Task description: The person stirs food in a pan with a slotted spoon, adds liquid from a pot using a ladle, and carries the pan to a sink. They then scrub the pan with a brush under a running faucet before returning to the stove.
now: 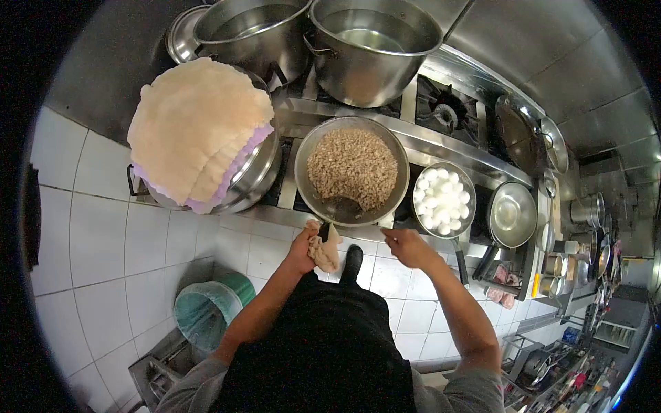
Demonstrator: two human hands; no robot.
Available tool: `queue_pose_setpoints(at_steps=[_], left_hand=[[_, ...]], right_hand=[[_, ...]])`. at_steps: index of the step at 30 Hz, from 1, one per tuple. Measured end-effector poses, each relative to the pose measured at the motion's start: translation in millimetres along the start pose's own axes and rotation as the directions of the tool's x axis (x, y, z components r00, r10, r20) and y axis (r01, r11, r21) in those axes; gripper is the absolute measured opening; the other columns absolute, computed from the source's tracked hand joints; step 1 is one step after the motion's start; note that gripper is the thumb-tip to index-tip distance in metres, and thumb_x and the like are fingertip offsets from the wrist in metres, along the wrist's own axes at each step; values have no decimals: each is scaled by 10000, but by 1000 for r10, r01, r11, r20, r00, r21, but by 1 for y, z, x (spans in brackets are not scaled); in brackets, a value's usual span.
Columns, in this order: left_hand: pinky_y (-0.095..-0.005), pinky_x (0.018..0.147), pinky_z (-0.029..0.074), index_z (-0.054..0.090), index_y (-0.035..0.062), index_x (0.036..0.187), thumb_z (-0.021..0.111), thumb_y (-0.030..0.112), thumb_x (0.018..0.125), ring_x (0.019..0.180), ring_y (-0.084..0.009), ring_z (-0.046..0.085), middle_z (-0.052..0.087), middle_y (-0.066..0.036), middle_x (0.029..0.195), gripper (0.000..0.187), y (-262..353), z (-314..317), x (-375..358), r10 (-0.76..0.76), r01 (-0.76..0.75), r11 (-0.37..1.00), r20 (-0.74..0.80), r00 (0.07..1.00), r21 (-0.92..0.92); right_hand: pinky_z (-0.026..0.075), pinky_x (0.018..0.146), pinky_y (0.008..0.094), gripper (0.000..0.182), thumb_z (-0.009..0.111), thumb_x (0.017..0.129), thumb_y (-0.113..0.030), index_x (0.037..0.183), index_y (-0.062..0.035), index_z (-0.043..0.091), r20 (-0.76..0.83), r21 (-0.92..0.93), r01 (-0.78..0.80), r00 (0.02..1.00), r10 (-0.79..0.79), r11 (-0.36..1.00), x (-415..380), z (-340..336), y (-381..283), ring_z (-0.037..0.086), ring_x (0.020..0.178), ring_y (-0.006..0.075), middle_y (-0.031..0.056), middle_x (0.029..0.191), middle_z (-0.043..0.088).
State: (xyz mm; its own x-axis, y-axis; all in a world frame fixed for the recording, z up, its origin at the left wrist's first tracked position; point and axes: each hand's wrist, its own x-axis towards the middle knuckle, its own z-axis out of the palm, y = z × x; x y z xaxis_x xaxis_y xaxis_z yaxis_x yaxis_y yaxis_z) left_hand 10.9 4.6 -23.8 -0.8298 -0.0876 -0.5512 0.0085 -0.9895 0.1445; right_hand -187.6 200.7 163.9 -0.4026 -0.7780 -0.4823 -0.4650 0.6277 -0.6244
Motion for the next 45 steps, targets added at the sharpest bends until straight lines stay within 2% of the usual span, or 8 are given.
queue_pose_setpoints(at_steps=[4, 8, 9, 22, 24, 33, 36, 45], left_hand=[[-443, 924, 482, 492, 15, 1162, 429, 216, 900, 1027, -299, 596, 581, -152, 1141, 336, -2, -1, 1, 36, -35, 999, -23, 999, 31], [-437, 921, 486, 499, 40, 1138, 430, 205, 905, 998, -278, 604, 589, -130, 1099, 295, -3, -11, 6, 2, -2, 1000, -4, 1000, -5], [-432, 917, 490, 504, 51, 1118, 437, 197, 900, 979, -267, 608, 592, -119, 1068, 271, -2, -1, -2, 30, -30, 999, -38, 999, 12], [-449, 929, 478, 511, 4, 1159, 420, 224, 884, 1019, -311, 600, 599, -168, 1114, 364, 0, 11, -5, -3, 13, 997, -132, 991, 74], [-451, 928, 478, 513, 3, 1154, 419, 223, 885, 1017, -311, 600, 599, -170, 1109, 359, 1, 6, -5, -14, 23, 997, -128, 992, 74], [-468, 912, 486, 510, 29, 1147, 430, 192, 890, 998, -295, 608, 610, -151, 1077, 314, 4, 24, -18, -37, 40, 999, -127, 991, 19], [-460, 904, 493, 513, 45, 1140, 439, 193, 890, 983, -286, 613, 614, -136, 1057, 300, 2, 7, -8, -58, 61, 998, -114, 992, 15], [-453, 890, 499, 522, 59, 1127, 491, 185, 855, 960, -265, 619, 615, -113, 1058, 301, -1, -10, -3, -12, 12, 1000, -122, 992, -5]], right_hand=[[496, 740, 410, 339, 525, 888, -149, 1185, 4, 576, -147, -18, -13, 989, 10, 1000, -7, -15, -1, 640, 800, 370, 264, 919, 634], [501, 728, 405, 345, 525, 884, -159, 1202, -38, 580, 58, -124, -96, 993, 104, 988, -19, -43, -6, 641, 802, 361, 243, 913, 642], [496, 725, 425, 330, 524, 883, -161, 1181, -36, 590, -39, -172, 143, 988, -152, 975, -3, -33, 27, 633, 803, 371, 243, 884, 639], [471, 685, 530, 286, 518, 833, -71, 1111, -45, 580, -616, -89, 65, 781, -106, 994, 83, 61, 74, 599, 795, 459, 298, 848, 601], [475, 711, 517, 283, 521, 845, -80, 1117, -40, 591, -578, 92, 76, 816, -9, 993, 65, 56, 43, 597, 833, 457, 306, 876, 597], [479, 570, 479, 286, 469, 881, -99, 1120, 26, 564, -538, -265, 112, 807, -244, 958, 129, 32, 103, 597, 658, 448, 302, 735, 590], [489, 591, 446, 276, 467, 888, -113, 1105, 3, 593, -346, 338, -41, 924, 164, 940, 85, 26, 16, 619, 677, 415, 259, 724, 616], [494, 679, 430, 302, 483, 887, -108, 1155, -7, 582, -554, -67, 154, 816, -165, 986, 135, 3, 73, 612, 814, 431, 279, 880, 618]])
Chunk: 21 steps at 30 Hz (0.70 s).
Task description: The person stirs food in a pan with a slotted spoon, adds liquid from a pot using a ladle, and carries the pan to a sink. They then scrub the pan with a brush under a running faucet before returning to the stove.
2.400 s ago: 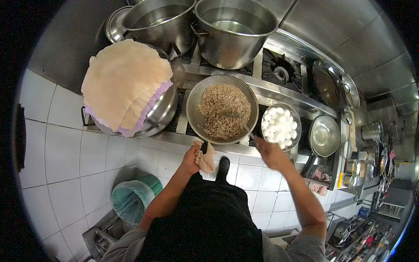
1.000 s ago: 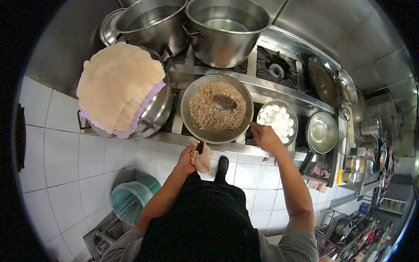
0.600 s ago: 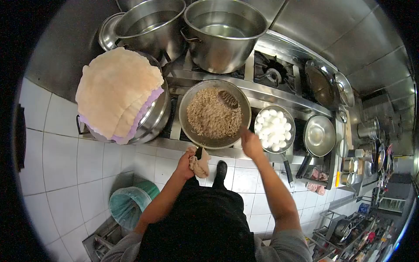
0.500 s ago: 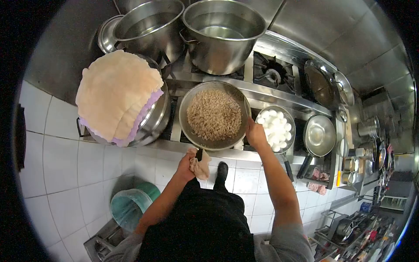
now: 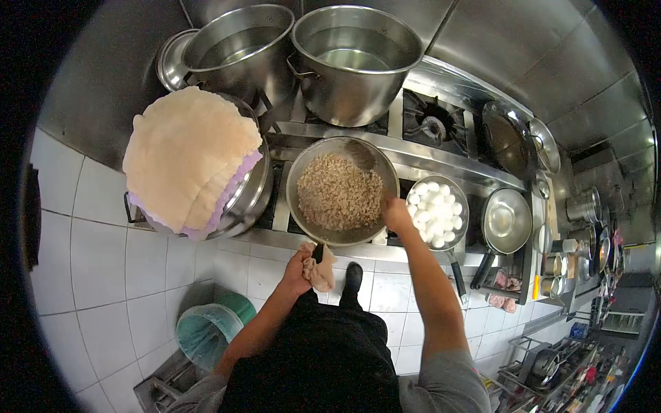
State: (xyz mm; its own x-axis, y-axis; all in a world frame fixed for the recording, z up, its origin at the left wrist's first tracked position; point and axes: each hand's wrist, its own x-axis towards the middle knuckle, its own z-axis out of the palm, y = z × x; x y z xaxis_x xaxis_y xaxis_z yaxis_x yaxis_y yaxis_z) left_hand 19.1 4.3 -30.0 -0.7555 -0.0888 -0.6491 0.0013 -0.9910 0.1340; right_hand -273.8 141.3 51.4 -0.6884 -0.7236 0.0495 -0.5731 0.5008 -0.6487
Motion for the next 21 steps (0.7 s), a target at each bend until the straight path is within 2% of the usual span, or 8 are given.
queue_pose_setpoints(at_steps=[1, 5, 9, 11, 13, 16, 19, 21], left_hand=[[-455, 899, 493, 524, 59, 1124, 492, 190, 851, 969, -263, 615, 613, -111, 1066, 304, -2, -8, 4, 22, -15, 998, 98, 995, -65], [-453, 927, 476, 527, 58, 1128, 487, 214, 851, 1007, -271, 602, 606, -115, 1084, 320, -2, 4, -7, 20, -16, 999, 75, 997, -51], [-451, 955, 458, 521, 50, 1140, 469, 232, 862, 1043, -288, 587, 599, -127, 1097, 336, 0, -3, 1, 54, -46, 998, 184, 981, -51], [-450, 960, 455, 516, 43, 1146, 464, 220, 868, 1046, -295, 585, 597, -134, 1098, 334, 0, 18, -12, 58, -43, 995, 181, 982, -88], [-341, 796, 512, 531, 133, 976, 461, 159, 876, 821, -177, 586, 577, -33, 900, 125, 7, 58, -38, -7, 7, 999, -8, 1000, -35], [-379, 814, 508, 528, 110, 971, 473, 171, 883, 821, -210, 592, 578, -52, 886, 120, -2, 4, -4, -3, 4, 1000, 70, 998, -16], [-427, 830, 500, 524, 92, 957, 485, 180, 887, 823, -247, 595, 576, -67, 867, 119, 3, 52, -32, -3, 2, 1000, -44, 999, -25], [-426, 831, 501, 525, 90, 963, 492, 184, 886, 831, -249, 597, 579, -72, 876, 127, -1, 34, -21, 3, -4, 999, -25, 1000, -39]], right_hand=[[487, 648, 423, 296, 496, 885, -107, 1151, -11, 584, 0, -104, 78, 997, -78, 992, 2, 16, 14, 611, 783, 427, 279, 872, 613], [495, 714, 458, 284, 495, 881, -111, 1125, -4, 595, 164, 4, 88, 983, -88, 996, -11, -8, -43, 604, 840, 431, 282, 887, 613], [492, 625, 452, 292, 534, 868, -120, 1133, -17, 602, 319, -84, 50, 947, -21, 995, -52, -69, -78, 611, 688, 412, 270, 768, 606], [488, 607, 458, 298, 533, 869, -116, 1144, -22, 593, 300, -49, 88, 951, -70, 995, -79, -62, -69, 606, 666, 412, 267, 745, 601], [483, 588, 463, 304, 532, 869, -112, 1156, -26, 585, 272, -14, 112, 957, -104, 994, -85, -47, -51, 600, 643, 413, 264, 723, 597], [482, 610, 485, 308, 516, 865, -96, 1154, -4, 566, 251, -175, 88, 967, -42, 981, -72, -23, -25, 596, 677, 436, 279, 743, 600], [487, 621, 485, 336, 516, 859, -86, 1180, 11, 546, 169, -72, -56, 983, 67, 996, -72, -37, -45, 597, 693, 446, 283, 757, 603], [486, 628, 497, 362, 515, 862, -85, 1213, 3, 529, 189, -35, -25, 982, 31, 999, -85, -40, -53, 598, 705, 453, 290, 761, 603]])
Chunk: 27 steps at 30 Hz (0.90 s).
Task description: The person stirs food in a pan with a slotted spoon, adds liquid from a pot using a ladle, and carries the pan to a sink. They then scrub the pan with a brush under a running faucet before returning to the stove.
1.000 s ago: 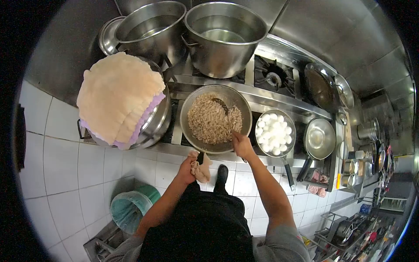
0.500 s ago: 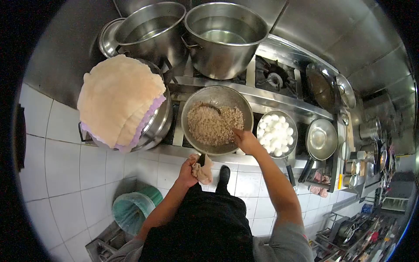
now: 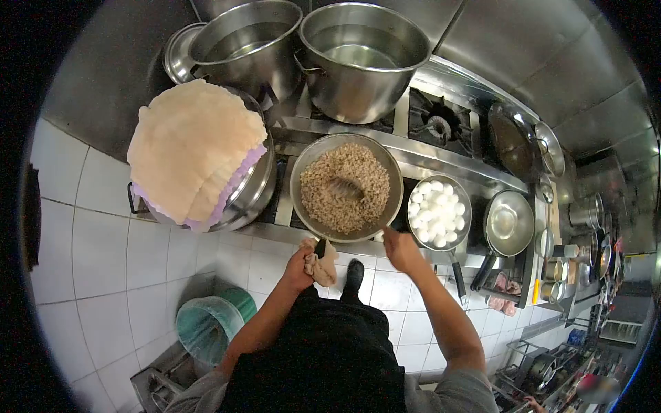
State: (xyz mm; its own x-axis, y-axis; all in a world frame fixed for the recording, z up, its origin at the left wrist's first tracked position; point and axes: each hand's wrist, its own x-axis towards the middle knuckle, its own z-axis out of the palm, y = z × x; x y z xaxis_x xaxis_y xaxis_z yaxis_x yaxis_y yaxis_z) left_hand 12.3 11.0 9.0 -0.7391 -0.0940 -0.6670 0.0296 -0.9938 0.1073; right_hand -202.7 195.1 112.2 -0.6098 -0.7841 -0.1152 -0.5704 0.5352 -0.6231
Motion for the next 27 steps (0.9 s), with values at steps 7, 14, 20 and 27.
queue_pose_setpoints(at_steps=[7, 14, 20, 27], left_hand=[[-423, 856, 499, 533, 80, 1013, 491, 207, 895, 885, -266, 605, 596, -95, 940, 179, 1, -3, 2, 5, -6, 1000, 25, 1000, 28], [-434, 870, 497, 518, 76, 1044, 488, 209, 900, 911, -279, 603, 592, -96, 950, 198, 1, -3, -3, 42, -47, 994, 49, 998, 96], [-444, 904, 482, 518, 71, 1107, 467, 205, 922, 960, -285, 603, 606, -106, 1009, 234, 6, -4, -7, -17, 7, 993, 89, 996, 116], [-445, 899, 482, 532, 70, 1108, 463, 214, 930, 965, -278, 605, 611, -104, 1009, 240, 16, -6, -6, -127, 112, 982, 90, 988, 152]], right_hand=[[475, 597, 537, 363, 507, 850, -108, 1209, -59, 531, -1, -143, 138, 990, -140, 980, 24, 29, 24, 596, 666, 454, 268, 704, 591], [476, 638, 500, 271, 476, 871, -80, 1107, 0, 581, -167, -216, -92, 984, 56, 972, 49, 18, 66, 596, 721, 448, 292, 793, 608], [477, 643, 461, 296, 511, 888, -97, 1158, 11, 568, -201, 35, -9, 979, 16, 999, -7, 21, -9, 613, 742, 436, 295, 798, 593], [465, 541, 490, 311, 514, 872, -79, 1156, 44, 550, -346, -98, -118, 935, 77, 988, 16, 20, 19, 590, 615, 437, 280, 690, 589]])
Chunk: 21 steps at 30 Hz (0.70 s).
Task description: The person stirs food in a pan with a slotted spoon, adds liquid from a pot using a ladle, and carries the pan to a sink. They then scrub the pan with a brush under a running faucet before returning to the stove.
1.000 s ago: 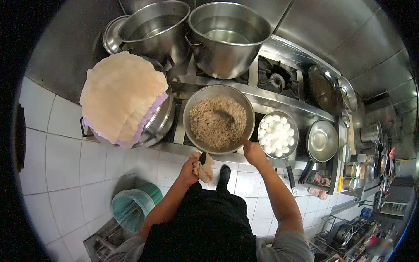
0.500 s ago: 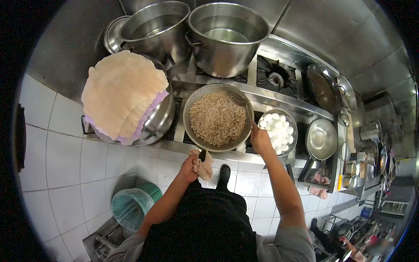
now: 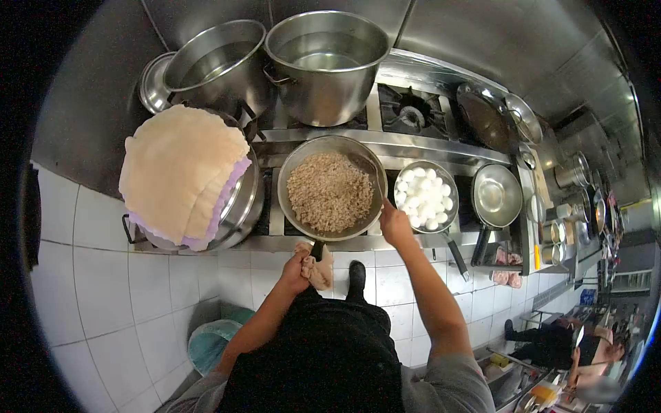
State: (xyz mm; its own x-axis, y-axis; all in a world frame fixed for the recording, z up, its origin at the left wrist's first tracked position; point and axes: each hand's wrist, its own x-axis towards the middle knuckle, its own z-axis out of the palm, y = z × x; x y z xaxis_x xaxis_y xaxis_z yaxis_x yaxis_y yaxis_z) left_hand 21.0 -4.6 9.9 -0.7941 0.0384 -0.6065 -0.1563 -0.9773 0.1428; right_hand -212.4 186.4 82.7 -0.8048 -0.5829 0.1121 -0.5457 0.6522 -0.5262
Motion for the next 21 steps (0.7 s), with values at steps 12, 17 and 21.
queue_pose_setpoints(at_steps=[12, 17, 21], left_hand=[[-386, 831, 498, 526, 84, 1013, 490, 193, 925, 872, -214, 596, 581, -62, 917, 144, 8, -19, 15, -45, 44, 996, 11, 999, 75], [-393, 842, 503, 523, 82, 1061, 475, 195, 930, 884, -220, 597, 582, -59, 942, 180, 9, -24, 20, -75, 70, 993, 54, 996, 94], [-313, 740, 486, 543, 114, 872, 527, 181, 921, 782, -147, 563, 546, -13, 824, 85, 9, -6, 12, -68, 71, 993, -42, 997, 93]], right_hand=[[489, 671, 358, 334, 499, 917, -136, 1210, 17, 550, 203, 363, -350, 934, 293, 864, -59, -7, -110, 647, 760, 306, 267, 834, 621], [491, 785, 391, 344, 509, 906, -136, 1205, 27, 551, 251, 285, -288, 943, 218, 914, -69, -20, -116, 619, 935, 407, 332, 949, 595], [482, 629, 409, 333, 493, 897, -103, 1211, -17, 561, 123, 173, 2, 992, -24, 985, -64, 39, -48, 610, 678, 406, 275, 760, 603]])
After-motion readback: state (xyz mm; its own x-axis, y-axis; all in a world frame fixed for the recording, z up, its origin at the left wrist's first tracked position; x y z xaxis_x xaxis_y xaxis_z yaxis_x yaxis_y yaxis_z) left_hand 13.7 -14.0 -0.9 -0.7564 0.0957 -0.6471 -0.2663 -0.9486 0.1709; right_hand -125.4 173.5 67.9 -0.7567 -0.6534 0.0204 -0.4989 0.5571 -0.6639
